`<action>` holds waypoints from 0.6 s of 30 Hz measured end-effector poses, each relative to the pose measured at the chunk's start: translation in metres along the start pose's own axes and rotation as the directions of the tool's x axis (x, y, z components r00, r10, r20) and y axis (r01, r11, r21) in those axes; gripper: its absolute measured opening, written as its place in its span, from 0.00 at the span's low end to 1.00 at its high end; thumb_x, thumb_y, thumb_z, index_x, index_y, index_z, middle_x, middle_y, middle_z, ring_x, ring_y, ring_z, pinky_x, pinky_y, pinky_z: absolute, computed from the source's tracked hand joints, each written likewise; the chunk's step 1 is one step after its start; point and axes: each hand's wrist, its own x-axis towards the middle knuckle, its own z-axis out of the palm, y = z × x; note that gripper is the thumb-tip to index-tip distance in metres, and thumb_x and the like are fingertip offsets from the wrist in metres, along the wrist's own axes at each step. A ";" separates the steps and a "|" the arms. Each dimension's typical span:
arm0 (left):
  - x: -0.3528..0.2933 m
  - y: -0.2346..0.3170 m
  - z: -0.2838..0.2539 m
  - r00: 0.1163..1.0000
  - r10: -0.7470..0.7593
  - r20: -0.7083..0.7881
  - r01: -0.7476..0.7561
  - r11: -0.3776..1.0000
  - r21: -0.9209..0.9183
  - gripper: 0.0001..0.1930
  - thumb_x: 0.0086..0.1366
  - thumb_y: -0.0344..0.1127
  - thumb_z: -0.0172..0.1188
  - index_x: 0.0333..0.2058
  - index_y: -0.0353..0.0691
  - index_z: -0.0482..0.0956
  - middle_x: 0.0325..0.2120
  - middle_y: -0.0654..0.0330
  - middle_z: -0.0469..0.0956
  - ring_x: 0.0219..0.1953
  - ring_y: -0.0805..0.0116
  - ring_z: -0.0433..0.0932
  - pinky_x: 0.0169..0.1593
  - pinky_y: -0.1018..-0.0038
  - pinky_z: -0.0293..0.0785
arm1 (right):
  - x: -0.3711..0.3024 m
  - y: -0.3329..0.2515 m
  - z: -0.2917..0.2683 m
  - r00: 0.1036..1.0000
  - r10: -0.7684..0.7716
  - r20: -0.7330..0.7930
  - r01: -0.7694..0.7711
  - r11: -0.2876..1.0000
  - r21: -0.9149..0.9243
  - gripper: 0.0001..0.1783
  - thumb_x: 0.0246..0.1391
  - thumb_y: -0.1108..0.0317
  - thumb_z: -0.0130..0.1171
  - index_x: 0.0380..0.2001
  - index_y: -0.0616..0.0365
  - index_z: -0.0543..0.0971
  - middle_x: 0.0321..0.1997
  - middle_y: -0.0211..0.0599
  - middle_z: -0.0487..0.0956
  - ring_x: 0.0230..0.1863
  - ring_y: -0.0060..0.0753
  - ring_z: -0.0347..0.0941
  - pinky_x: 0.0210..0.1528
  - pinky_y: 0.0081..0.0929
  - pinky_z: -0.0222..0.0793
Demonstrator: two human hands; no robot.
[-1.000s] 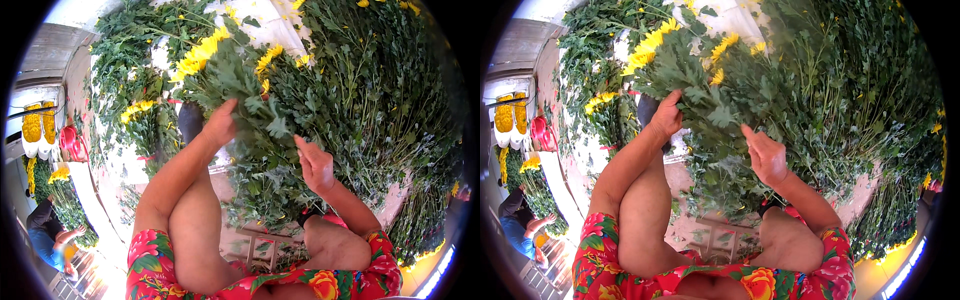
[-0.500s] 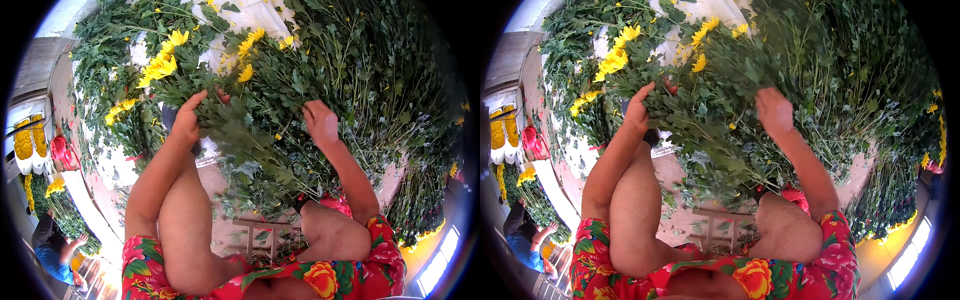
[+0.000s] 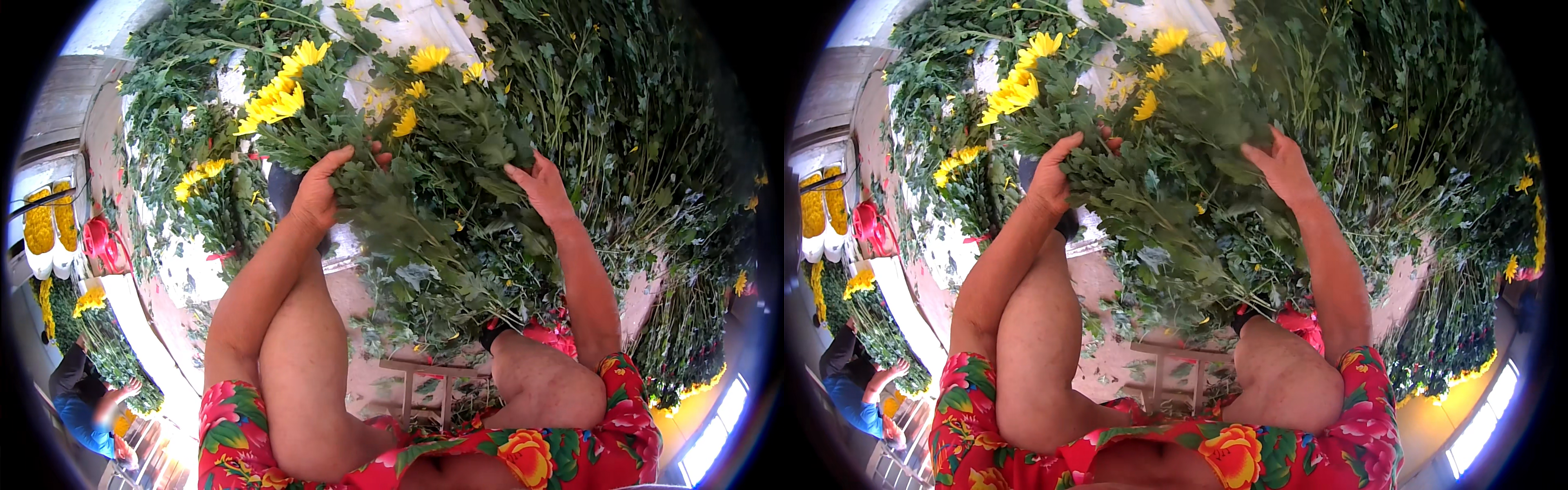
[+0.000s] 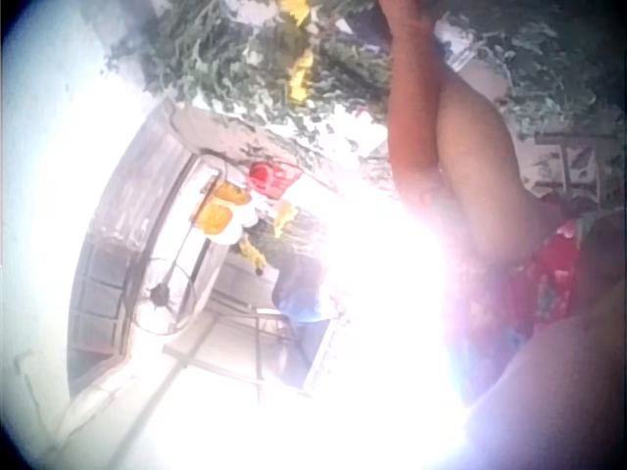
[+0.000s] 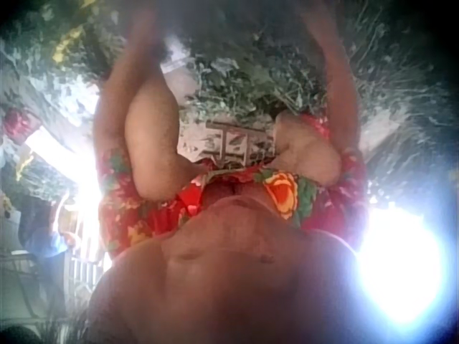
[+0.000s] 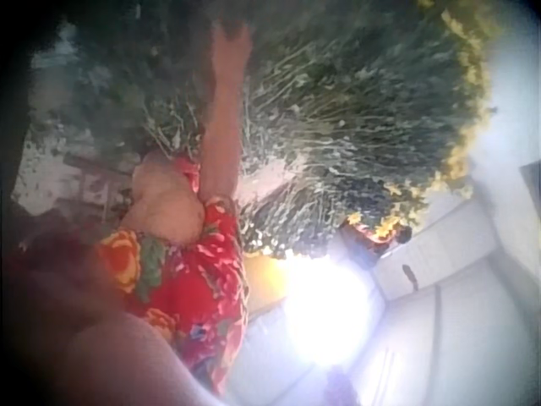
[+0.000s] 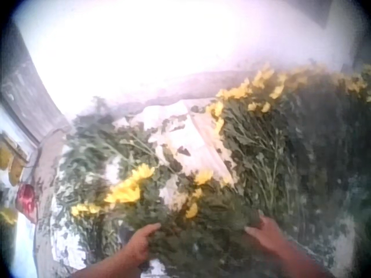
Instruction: The person gathers yellow flowers from a large pile, aligns the stems, and ties them into a bundle using a red rubber band. The person repeats this process multiple times, creating several flower bundles.
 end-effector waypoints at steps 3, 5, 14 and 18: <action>0.000 -0.001 -0.001 1.000 0.016 -0.001 -0.016 1.000 0.024 0.24 0.71 0.42 0.53 0.60 0.33 0.71 0.55 0.44 0.77 0.59 0.51 0.75 0.63 0.56 0.72 | -0.005 -0.008 0.004 0.997 0.042 0.067 -0.050 0.993 0.109 0.30 0.60 0.73 0.62 0.63 0.73 0.68 0.49 0.34 0.82 0.45 0.18 0.75 0.48 0.21 0.72; 0.001 -0.003 0.003 0.999 0.042 -0.005 -0.041 0.998 0.050 0.24 0.71 0.42 0.52 0.60 0.33 0.71 0.55 0.43 0.76 0.60 0.51 0.75 0.63 0.56 0.72 | -0.013 -0.004 0.012 0.999 0.008 0.048 -0.019 0.974 0.227 0.28 0.61 0.74 0.61 0.62 0.73 0.69 0.49 0.34 0.82 0.45 0.18 0.75 0.49 0.22 0.72; -0.008 -0.004 0.023 0.986 -0.059 -0.158 0.073 0.994 0.084 0.23 0.71 0.44 0.52 0.57 0.33 0.75 0.51 0.50 0.81 0.52 0.56 0.81 0.58 0.57 0.77 | -0.066 -0.041 0.086 0.945 -0.321 -0.054 0.324 0.945 0.046 0.22 0.62 0.79 0.60 0.59 0.65 0.75 0.46 0.30 0.82 0.49 0.14 0.70 0.52 0.17 0.67; -0.011 -0.006 0.021 0.991 0.022 -0.130 -0.008 0.994 0.110 0.23 0.70 0.46 0.55 0.55 0.36 0.76 0.49 0.51 0.82 0.50 0.53 0.81 0.57 0.55 0.78 | -0.066 -0.035 0.102 0.965 -0.202 0.169 0.195 0.979 0.058 0.21 0.63 0.77 0.59 0.59 0.64 0.75 0.48 0.32 0.82 0.48 0.16 0.73 0.52 0.20 0.70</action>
